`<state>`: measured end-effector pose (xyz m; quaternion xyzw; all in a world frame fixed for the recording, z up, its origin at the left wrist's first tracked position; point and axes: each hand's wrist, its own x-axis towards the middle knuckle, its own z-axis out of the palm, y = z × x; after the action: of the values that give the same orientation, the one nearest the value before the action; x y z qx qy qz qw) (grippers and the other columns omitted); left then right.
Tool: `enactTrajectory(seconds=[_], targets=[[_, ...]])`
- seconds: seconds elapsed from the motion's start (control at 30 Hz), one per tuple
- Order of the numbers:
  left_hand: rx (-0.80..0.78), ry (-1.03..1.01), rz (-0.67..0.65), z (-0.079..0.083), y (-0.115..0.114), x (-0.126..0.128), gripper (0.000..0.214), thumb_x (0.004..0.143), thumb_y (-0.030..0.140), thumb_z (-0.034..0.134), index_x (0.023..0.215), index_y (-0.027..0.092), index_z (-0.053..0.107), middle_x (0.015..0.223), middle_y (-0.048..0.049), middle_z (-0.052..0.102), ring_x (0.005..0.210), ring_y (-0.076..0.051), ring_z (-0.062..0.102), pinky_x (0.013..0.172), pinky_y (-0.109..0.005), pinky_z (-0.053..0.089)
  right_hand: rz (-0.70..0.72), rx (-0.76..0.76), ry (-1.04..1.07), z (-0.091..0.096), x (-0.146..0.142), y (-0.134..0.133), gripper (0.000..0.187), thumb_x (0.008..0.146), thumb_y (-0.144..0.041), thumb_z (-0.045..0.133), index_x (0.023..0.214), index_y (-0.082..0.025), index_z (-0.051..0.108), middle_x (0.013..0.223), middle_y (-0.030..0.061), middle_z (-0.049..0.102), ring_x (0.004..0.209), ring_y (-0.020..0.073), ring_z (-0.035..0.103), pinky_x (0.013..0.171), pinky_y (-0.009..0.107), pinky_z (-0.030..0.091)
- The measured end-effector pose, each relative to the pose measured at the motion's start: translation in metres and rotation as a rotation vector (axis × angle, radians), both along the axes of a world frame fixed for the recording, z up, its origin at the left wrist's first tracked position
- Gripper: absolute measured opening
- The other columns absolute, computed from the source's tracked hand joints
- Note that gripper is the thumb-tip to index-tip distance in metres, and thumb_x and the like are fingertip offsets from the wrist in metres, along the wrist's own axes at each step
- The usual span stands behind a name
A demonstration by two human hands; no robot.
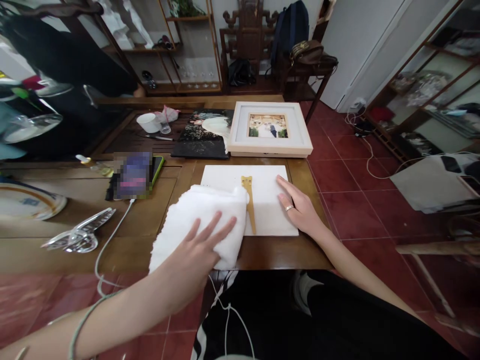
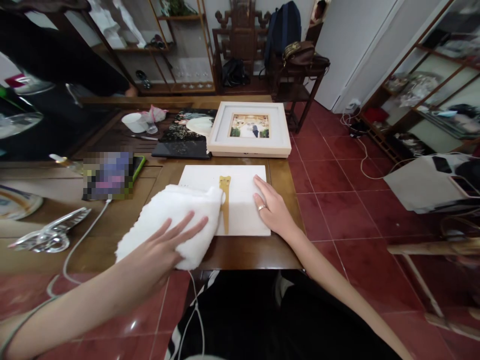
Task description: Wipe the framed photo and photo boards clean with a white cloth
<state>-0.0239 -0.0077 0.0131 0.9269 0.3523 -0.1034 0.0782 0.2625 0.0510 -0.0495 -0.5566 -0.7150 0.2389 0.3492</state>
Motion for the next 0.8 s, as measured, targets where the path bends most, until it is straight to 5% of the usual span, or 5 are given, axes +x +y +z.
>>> enactTrajectory(seconds=[0.23, 0.43, 0.57, 0.8], targets=[[-0.005, -0.060, 0.014, 0.000, 0.075, 0.000, 0.038, 0.070, -0.004, 0.045, 0.084, 0.017, 0.073, 0.159, -0.0025, 0.018, 0.147, -0.031, 0.013, 0.116, -0.057, 0.021, 0.003, 0.002, -0.009, -0.001, 0.001, 0.000, 0.050, 0.096, -0.038, 0.041, 0.143, -0.022, 0.044, 0.150, 0.0084, 0.044, 0.140, 0.0226, 0.039, 0.117, 0.049, 0.030], [0.050, -0.108, 0.080, -0.009, 0.128, 0.008, 0.024, 0.079, 0.006, 0.046, 0.089, 0.009, 0.069, 0.160, -0.0158, 0.005, 0.146, -0.035, 0.003, 0.116, -0.058, 0.012, 0.004, -0.017, -0.006, 0.000, 0.001, 0.000, 0.051, 0.096, -0.038, 0.042, 0.143, -0.021, 0.043, 0.150, 0.0090, 0.043, 0.140, 0.0234, 0.039, 0.118, 0.049, 0.030], [-0.023, -0.043, 0.049, 0.000, 0.108, 0.009, 0.038, 0.080, -0.002, 0.041, 0.105, 0.011, 0.067, 0.160, -0.0160, 0.008, 0.146, -0.033, 0.003, 0.116, -0.056, 0.018, 0.012, -0.018, -0.001, 0.000, 0.001, 0.000, 0.050, 0.095, -0.038, 0.042, 0.144, -0.025, 0.043, 0.151, 0.0070, 0.043, 0.140, 0.0244, 0.039, 0.117, 0.051, 0.029], [-0.111, -0.072, -0.057, 0.021, 0.017, -0.009, 0.046, 0.067, -0.009, 0.050, 0.094, 0.022, 0.073, 0.159, -0.0044, 0.019, 0.145, -0.029, 0.016, 0.117, -0.048, 0.027, 0.051, 0.016, -0.028, -0.003, 0.000, 0.001, 0.051, 0.095, -0.037, 0.043, 0.145, -0.026, 0.041, 0.151, 0.0068, 0.042, 0.141, 0.0241, 0.036, 0.118, 0.051, 0.029]])
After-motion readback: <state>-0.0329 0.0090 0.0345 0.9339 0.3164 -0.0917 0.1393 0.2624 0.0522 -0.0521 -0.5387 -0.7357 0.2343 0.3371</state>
